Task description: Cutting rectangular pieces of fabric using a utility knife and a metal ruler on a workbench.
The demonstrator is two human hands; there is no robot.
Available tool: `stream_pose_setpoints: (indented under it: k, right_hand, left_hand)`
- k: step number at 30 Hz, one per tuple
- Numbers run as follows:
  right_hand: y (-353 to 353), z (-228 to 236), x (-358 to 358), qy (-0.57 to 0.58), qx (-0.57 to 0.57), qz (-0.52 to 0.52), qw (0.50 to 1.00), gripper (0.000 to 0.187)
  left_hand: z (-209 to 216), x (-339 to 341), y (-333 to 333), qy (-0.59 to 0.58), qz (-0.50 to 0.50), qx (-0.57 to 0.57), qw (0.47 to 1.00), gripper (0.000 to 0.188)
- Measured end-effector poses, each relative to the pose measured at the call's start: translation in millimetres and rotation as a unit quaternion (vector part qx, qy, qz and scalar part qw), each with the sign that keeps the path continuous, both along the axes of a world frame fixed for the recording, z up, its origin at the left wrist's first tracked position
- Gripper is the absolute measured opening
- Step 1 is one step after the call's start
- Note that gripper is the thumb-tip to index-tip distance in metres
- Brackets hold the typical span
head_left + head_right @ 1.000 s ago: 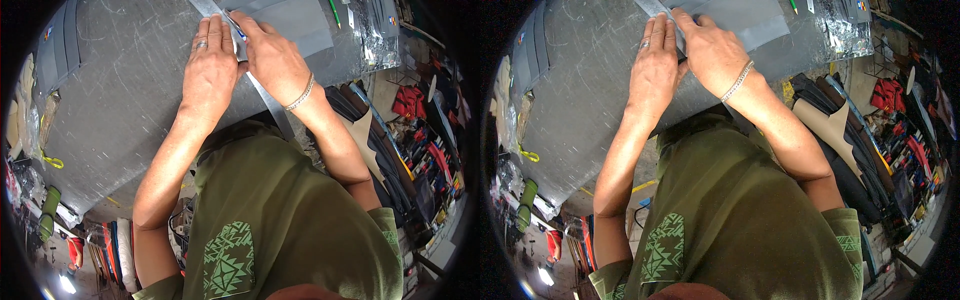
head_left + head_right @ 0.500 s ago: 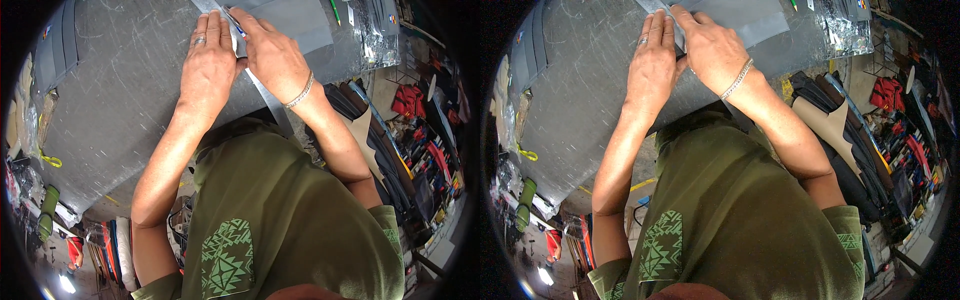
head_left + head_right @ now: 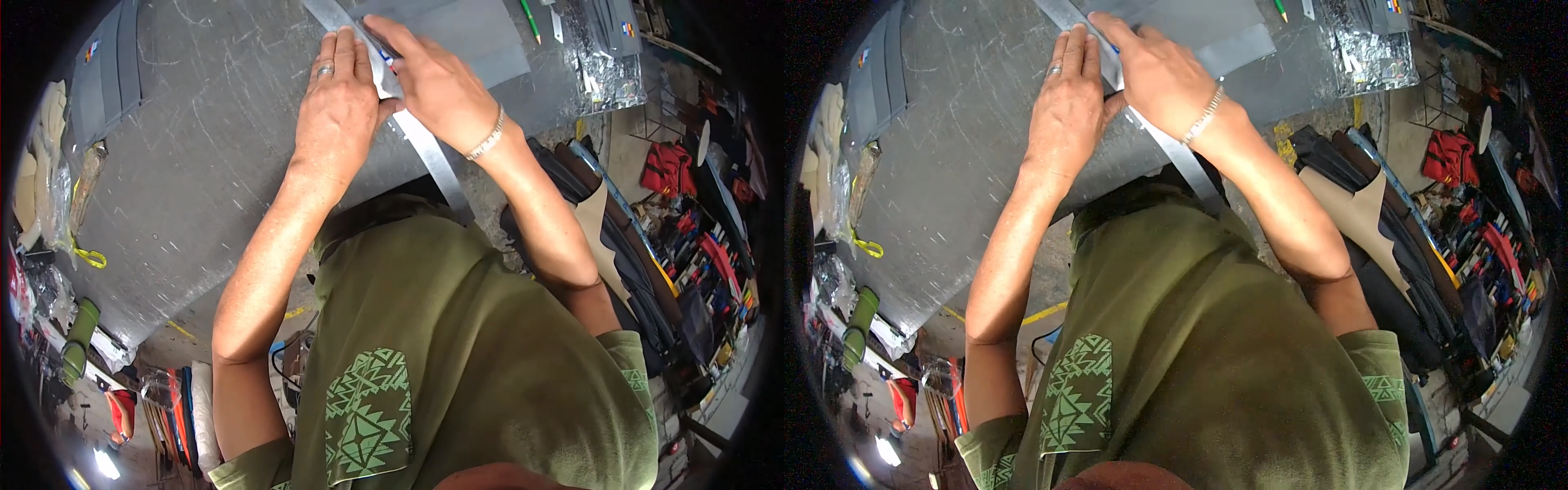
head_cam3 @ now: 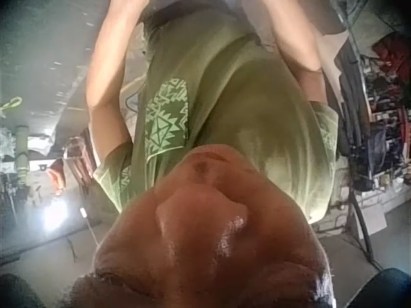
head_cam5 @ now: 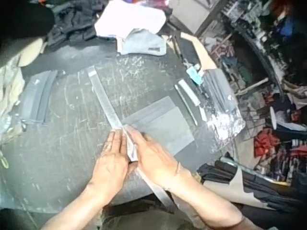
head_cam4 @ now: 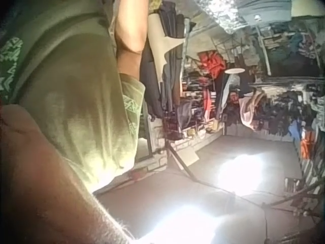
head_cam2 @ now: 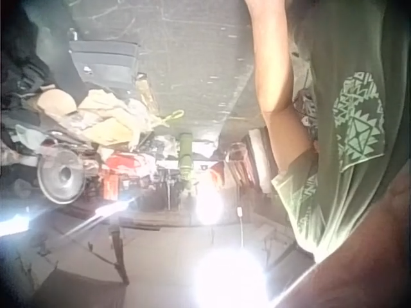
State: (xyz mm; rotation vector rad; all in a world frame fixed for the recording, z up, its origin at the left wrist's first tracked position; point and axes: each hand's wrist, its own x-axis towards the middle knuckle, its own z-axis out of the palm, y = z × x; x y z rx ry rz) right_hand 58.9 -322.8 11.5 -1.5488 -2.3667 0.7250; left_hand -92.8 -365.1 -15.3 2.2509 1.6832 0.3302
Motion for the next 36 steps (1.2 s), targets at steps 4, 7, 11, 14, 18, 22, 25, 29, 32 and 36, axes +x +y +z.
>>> stream_pose_setpoints:
  k: [4,7,11,14,18,22,25,29,32,36]
  right_hand:
    - [10.2,37.7,19.4,0.314,-0.307,-0.092,0.894,0.04]
    - [31.2,56.1,48.7,0.634,-0.493,-0.021,0.595,0.053]
    - [44.4,36.7,83.9,0.554,-0.361,0.059,0.747,0.077]
    - [64.5,47.7,77.8,0.33,-0.266,-0.051,0.904,0.052]
    - [83.8,46.6,42.8,0.193,0.104,0.056,0.974,0.032]
    - [93.7,39.3,13.2,0.366,0.038,0.092,0.925,0.065]
    - [103.1,47.7,-30.0,0.458,-0.16,-0.032,0.874,0.046]
    - [120.7,4.2,-73.9,0.449,-0.282,-0.186,0.827,0.046]
    - [132.1,-37.8,-80.9,0.498,-0.305,-0.147,0.799,0.047]
    - [137.8,-63.9,-89.5,0.546,-0.334,-0.079,0.764,0.048]
  left_hand:
    - [-1.5,-4.1,-3.8,0.013,0.009,0.005,1.0,0.082]
    - [1.3,-2.3,-2.8,0.008,0.008,-0.004,1.0,0.085]
    - [6.3,0.9,-0.2,0.026,0.004,-0.013,1.0,0.087]
    - [8.2,0.7,0.1,0.039,0.006,-0.022,0.999,0.087]
    - [7.8,2.1,0.1,0.045,0.006,-0.029,0.999,0.087]
    - [8.0,1.6,1.2,0.046,0.003,-0.027,0.999,0.087]
    - [9.5,0.4,0.8,0.06,0.002,-0.034,0.998,0.085]
    - [8.9,1.7,2.0,0.046,0.0,-0.018,0.999,0.085]
    - [10.2,2.8,2.6,0.047,0.004,-0.025,0.999,0.085]
    - [7.8,1.8,1.8,0.037,0.007,-0.015,0.999,0.083]
